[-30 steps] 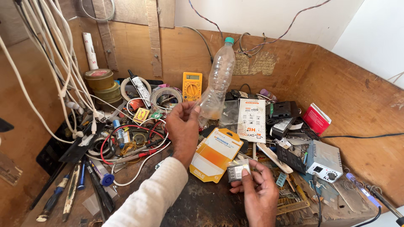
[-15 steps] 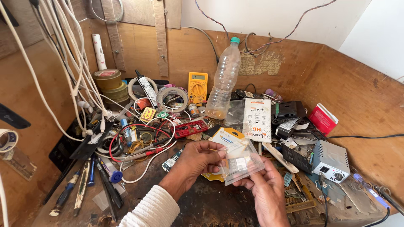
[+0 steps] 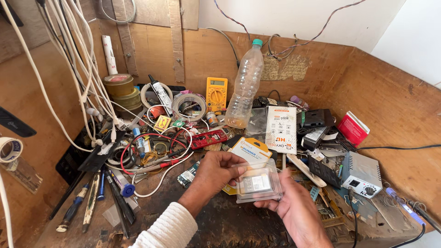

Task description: The person sits at a cluttered electronics repair bench and uses multimeter probes to test a small circuit board, reading the meter display. They then handle a small mobile phone with a lit screen, press its parts, and finally place a small component into a plastic clamshell package on a card.

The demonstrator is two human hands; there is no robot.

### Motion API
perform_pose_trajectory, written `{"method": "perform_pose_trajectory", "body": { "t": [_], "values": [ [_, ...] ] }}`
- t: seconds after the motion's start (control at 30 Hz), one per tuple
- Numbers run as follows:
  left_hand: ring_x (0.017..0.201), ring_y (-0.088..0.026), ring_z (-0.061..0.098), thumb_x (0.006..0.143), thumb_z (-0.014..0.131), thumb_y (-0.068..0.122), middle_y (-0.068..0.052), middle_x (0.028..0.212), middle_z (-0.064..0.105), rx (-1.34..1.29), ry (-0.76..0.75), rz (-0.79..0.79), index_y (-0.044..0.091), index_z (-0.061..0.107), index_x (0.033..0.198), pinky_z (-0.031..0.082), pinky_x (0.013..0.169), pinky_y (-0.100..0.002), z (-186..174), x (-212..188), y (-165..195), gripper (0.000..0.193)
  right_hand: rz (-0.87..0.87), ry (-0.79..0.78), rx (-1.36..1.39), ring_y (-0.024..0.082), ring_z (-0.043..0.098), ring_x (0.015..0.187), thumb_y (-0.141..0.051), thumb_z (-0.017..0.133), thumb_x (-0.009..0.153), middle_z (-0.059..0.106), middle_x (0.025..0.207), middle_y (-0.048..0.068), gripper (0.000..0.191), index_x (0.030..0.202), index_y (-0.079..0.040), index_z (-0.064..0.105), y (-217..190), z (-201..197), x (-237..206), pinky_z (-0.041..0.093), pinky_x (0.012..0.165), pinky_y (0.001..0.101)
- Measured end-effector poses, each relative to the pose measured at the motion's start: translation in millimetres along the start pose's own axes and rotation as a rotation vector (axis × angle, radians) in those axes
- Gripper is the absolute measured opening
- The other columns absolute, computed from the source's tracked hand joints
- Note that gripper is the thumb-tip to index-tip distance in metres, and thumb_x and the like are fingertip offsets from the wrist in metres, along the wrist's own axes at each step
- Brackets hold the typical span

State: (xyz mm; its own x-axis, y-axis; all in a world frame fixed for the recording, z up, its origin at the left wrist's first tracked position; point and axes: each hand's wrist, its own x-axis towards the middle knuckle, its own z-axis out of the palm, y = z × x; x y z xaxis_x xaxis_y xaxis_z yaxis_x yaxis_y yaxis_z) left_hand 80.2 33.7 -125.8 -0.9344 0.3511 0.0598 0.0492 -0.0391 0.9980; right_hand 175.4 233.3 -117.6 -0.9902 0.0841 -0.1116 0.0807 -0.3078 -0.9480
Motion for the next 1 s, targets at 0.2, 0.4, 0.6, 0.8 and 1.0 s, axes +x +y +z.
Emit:
{"method": "perform_pose_trajectory", "body": {
  "t": [0.2,0.4,0.6,0.8,1.0],
  "values": [
    [0.082,-0.016,0.076,0.085,0.080,0.020,-0.008,0.091,0.080,0.293,0.209,0.122,0.001,0.076,0.102,0.061,0.077,-0.031,9.8,-3.4,11.9,0.026,-0.086,0.132,-0.136,0.024,0.073,0.079,-0.017,0.062,0.094,0.077,0.096,0.017,0.034,0.120,0.004,0.070,4.6,-6.0,1.8,0.061,0.072,0.0384],
    [0.129,-0.036,0.047,0.076,0.089,0.027,-0.019,0.129,0.059,0.821,0.242,0.176,0.000,0.056,0.128,0.039,0.111,-0.046,16.0,-16.3,32.5,0.067,-0.183,0.318,-0.141,0.026,0.075,0.079,-0.010,0.060,0.097,0.077,0.093,0.021,0.027,0.116,0.007,0.070,1.0,-18.8,-1.9,0.061,0.072,0.0384],
    [0.131,-0.037,0.046,0.064,0.097,0.036,-0.020,0.135,0.050,1.020,0.192,-0.037,-0.001,0.051,0.129,0.040,0.109,-0.050,31.8,-13.0,47.7,0.088,-0.255,0.381,-0.007,0.027,0.074,0.081,-0.009,0.060,0.099,0.075,0.095,0.022,0.022,0.112,0.009,0.066,6.7,-28.0,-2.4,0.062,0.075,0.0398],
    [0.138,-0.036,0.039,0.058,0.101,0.041,-0.019,0.135,0.049,1.061,0.188,-0.157,0.000,0.048,0.134,0.034,0.116,-0.050,32.1,-2.5,52.0,0.101,-0.306,0.415,0.012,0.028,0.074,0.082,-0.009,0.060,0.100,0.074,0.094,0.021,0.021,0.109,0.009,0.066,6.5,-38.3,-2.1,0.063,0.077,0.0427],
    [0.116,-0.036,0.061,0.061,0.098,0.018,-0.022,0.124,0.058,0.782,0.305,0.027,0.001,0.060,0.124,0.053,0.100,-0.044,18.5,17.9,35.1,0.076,-0.288,0.383,0.095,0.028,0.073,0.086,-0.011,0.060,0.101,0.073,0.097,0.020,0.020,0.108,0.007,0.065,9.6,-37.4,-0.9,0.063,0.079,0.0435]
  ]
}}
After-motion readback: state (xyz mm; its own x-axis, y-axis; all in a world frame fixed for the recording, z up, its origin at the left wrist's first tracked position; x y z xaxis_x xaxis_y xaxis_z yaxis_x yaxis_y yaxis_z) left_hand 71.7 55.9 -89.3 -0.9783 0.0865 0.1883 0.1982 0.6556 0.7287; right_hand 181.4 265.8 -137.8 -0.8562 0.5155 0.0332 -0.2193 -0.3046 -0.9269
